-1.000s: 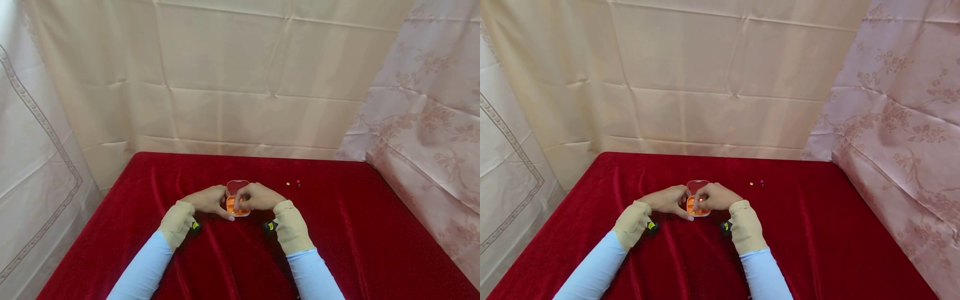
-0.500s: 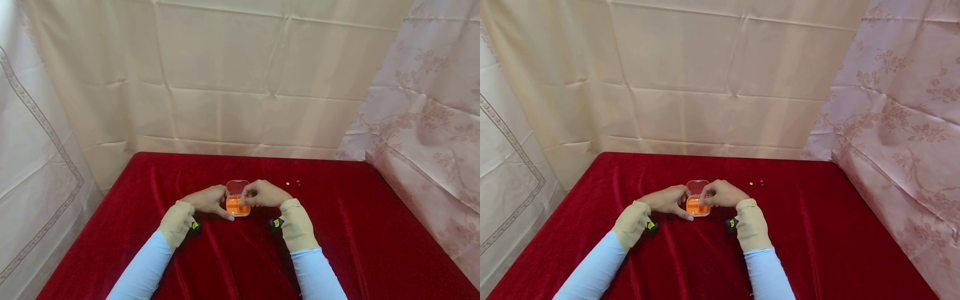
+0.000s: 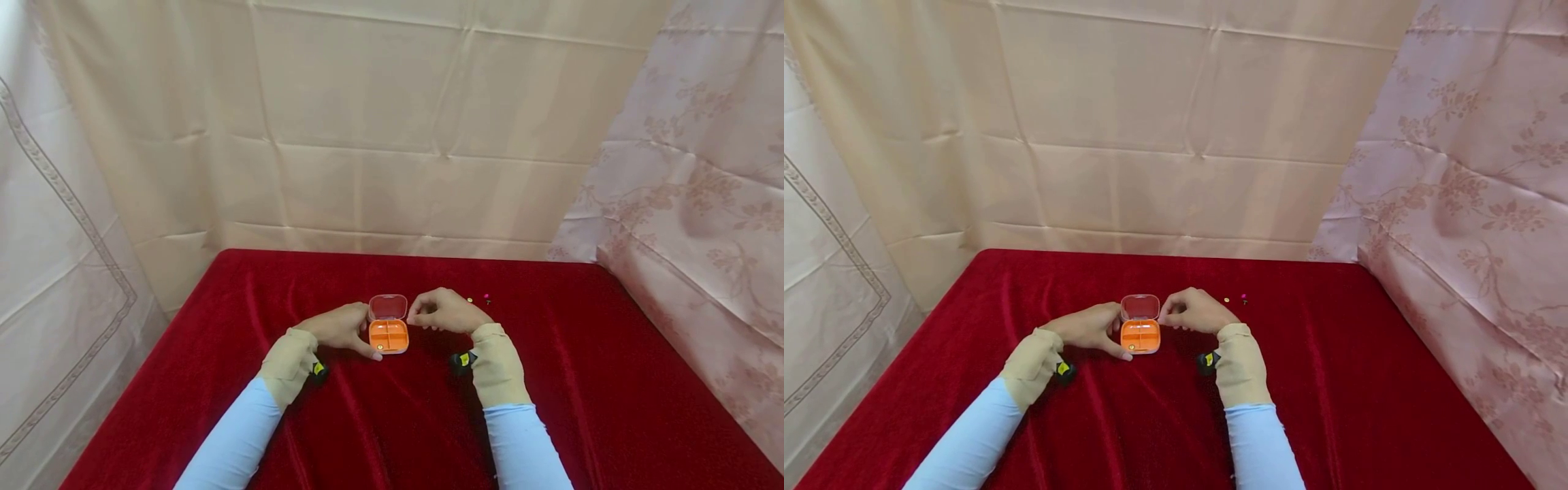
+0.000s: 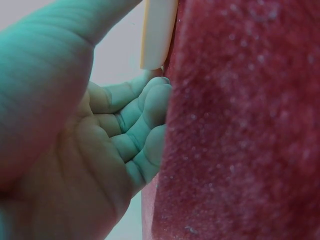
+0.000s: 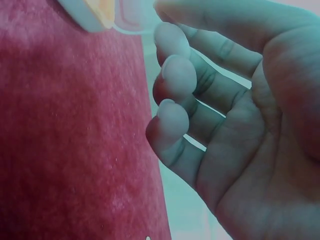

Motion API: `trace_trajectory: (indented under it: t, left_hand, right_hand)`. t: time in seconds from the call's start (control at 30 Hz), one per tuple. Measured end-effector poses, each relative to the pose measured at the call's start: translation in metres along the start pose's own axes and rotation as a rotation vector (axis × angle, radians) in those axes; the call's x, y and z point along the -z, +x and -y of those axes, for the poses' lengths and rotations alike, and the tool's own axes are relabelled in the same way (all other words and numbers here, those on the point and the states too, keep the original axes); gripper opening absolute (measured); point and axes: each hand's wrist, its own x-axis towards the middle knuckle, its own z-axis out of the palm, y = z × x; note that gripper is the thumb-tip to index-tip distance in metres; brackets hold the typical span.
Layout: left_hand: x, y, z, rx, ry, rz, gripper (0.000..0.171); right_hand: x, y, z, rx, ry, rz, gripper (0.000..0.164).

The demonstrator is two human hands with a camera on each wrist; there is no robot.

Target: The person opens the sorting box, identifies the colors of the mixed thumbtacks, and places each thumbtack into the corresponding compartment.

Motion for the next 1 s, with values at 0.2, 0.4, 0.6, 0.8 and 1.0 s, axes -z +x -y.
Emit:
trace_trajectory:
  t: [0.2, 0.4, 0.6, 0.8, 1.0]
  left_hand:
    - [0.001, -0.003, -0.002, 0.024, 0.003, -0.009, 0.051]
    - [0.001, -0.004, -0.004, 0.038, -0.003, -0.011, 0.053]
    - [0.000, -0.004, -0.003, 0.035, -0.003, -0.009, 0.052]
    - [0.001, -0.005, -0.004, 0.043, -0.002, -0.007, 0.053]
    - [0.001, -0.005, -0.003, 0.047, 0.002, -0.007, 0.054]
  right_hand:
    - [0.005, -0.002, -0.009, -0.012, 0.004, -0.066, 0.003]
    - [0.008, -0.005, -0.015, -0.026, 0.018, -0.124, 0.006]
    - [0.010, -0.008, -0.018, -0.035, 0.016, -0.164, 0.009]
    - [0.013, -0.011, -0.022, -0.053, 0.017, -0.192, 0.006]
    - [0.017, -0.014, -0.027, -0.094, -0.010, -0.254, 0.005]
